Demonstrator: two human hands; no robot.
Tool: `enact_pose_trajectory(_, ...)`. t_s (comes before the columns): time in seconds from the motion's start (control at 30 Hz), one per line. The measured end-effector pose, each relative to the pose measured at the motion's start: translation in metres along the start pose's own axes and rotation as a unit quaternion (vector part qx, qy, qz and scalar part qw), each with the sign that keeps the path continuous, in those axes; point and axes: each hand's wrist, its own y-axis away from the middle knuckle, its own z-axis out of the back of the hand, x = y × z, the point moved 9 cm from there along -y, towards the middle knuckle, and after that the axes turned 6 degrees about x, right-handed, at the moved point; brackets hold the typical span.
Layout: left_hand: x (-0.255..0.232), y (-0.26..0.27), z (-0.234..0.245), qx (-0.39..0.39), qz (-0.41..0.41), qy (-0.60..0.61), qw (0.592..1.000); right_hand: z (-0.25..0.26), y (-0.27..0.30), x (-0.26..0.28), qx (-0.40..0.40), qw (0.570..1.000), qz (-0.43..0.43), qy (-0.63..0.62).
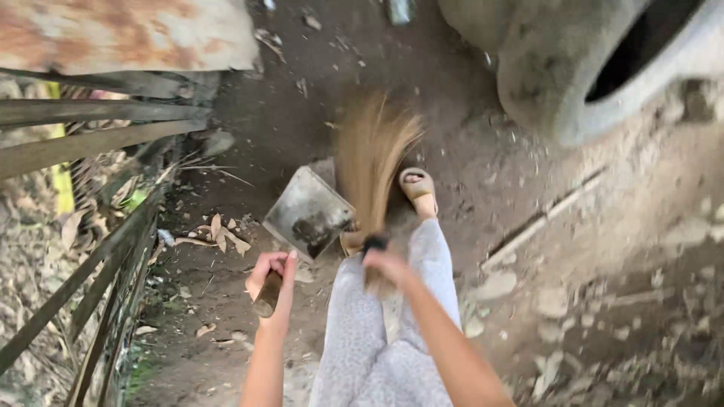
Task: The person sweeps dirt and debris from the outdoor ground into a handheld dustpan using a small broom.
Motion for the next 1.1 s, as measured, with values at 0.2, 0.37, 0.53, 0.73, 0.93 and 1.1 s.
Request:
enact_pose_trajectory(0.2, 0.016, 0.007, 0.021, -0.129, 0.042, 0.03, 0.99, 0.043, 0.152, 0.168, 0.046, 0.989, -0.133, 0.044)
enact_pose_trajectory(0.37, 0.019, 0.014, 0.016, -0.239, 0.085, 0.092, 0.963, 0.211, 0.159, 0.379, -0.021, 0.978, -0.134, 0.157)
enact_pose_trajectory(0.53, 0.034, 0.044, -0.012, -0.322, 0.077, 0.106, 0.938, 0.215, 0.036, 0.526, -0.107, 0.971, -0.008, 0.212)
enact_pose_trajectory(0.73, 0.023, 0.054, -0.024, -0.35, 0.099, 0.027, 0.931, 0.092, -0.072, 0.429, -0.066, 0.955, -0.07, 0.28)
enact_pose_trajectory(0.93, 0.012, 0.064, -0.029, -0.354, 0.077, 0.148, 0.92, 0.062, -0.014, 0.284, 0.089, 0.899, -0.153, 0.401)
enact_pose_trajectory(1.1, 0.017, 0.088, -0.015, -0.38, 0.112, 0.16, 0.904, 0.101, 0.091, 0.422, 0.024, 0.901, -0.281, 0.329)
